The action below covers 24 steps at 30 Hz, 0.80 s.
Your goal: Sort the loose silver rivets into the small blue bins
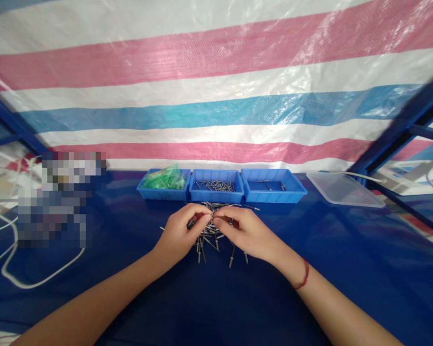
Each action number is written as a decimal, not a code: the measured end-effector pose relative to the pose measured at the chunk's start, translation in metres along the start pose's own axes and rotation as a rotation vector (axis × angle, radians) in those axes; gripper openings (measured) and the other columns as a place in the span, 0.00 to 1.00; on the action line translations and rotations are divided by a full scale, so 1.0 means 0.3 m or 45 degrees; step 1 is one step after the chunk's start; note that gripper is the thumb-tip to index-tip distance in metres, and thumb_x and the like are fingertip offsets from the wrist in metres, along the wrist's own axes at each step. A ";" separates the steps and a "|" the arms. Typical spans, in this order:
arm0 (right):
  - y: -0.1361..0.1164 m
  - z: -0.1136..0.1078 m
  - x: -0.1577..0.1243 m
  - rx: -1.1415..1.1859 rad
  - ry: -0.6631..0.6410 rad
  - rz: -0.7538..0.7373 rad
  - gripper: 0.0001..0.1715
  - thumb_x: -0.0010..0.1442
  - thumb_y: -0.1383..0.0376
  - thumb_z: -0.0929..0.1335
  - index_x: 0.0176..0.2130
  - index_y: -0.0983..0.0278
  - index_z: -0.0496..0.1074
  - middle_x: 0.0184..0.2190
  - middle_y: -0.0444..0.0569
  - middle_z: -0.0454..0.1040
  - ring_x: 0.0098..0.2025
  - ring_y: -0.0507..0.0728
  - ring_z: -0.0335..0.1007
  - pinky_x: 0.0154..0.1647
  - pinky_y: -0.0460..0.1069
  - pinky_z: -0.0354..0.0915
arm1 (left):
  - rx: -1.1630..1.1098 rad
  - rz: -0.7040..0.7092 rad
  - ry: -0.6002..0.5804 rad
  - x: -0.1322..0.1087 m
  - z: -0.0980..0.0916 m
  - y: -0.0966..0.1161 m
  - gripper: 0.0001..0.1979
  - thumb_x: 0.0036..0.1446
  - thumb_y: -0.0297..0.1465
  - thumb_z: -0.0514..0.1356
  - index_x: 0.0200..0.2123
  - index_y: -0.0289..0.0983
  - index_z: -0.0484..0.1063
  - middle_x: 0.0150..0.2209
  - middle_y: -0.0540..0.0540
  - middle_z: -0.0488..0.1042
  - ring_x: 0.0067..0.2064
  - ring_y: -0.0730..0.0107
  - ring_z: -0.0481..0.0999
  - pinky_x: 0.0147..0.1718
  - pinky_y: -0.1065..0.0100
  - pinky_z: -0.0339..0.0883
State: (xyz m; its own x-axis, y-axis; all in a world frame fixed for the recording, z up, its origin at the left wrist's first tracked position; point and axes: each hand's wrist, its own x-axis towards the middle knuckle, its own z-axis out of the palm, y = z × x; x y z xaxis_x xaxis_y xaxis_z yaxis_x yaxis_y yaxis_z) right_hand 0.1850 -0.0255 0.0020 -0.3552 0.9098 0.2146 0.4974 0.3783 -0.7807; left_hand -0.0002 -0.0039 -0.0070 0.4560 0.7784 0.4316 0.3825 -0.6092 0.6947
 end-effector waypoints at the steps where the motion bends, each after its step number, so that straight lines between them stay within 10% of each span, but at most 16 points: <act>1: 0.000 -0.001 0.000 0.029 -0.004 0.006 0.17 0.63 0.57 0.61 0.34 0.64 0.73 0.30 0.46 0.73 0.31 0.54 0.66 0.32 0.48 0.62 | -0.022 -0.013 0.023 0.000 0.001 -0.001 0.06 0.61 0.29 0.55 0.38 0.38 0.72 0.36 0.48 0.76 0.37 0.70 0.73 0.39 0.70 0.65; 24: -0.008 0.043 0.004 0.424 0.052 0.140 0.16 0.60 0.54 0.66 0.36 0.64 0.75 0.32 0.47 0.76 0.32 0.53 0.69 0.35 0.48 0.66 | -0.332 -0.230 0.089 0.004 0.005 -0.005 0.08 0.59 0.34 0.58 0.39 0.38 0.74 0.37 0.47 0.78 0.38 0.66 0.76 0.35 0.69 0.69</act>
State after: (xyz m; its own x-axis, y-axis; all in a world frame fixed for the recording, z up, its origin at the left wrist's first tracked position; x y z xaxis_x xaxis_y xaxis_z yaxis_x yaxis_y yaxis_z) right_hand 0.1730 -0.0277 -0.0034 -0.2784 0.9507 0.1364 0.2435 0.2072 -0.9475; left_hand 0.0009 -0.0023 -0.0084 0.3400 0.8843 0.3202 0.2296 -0.4082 0.8836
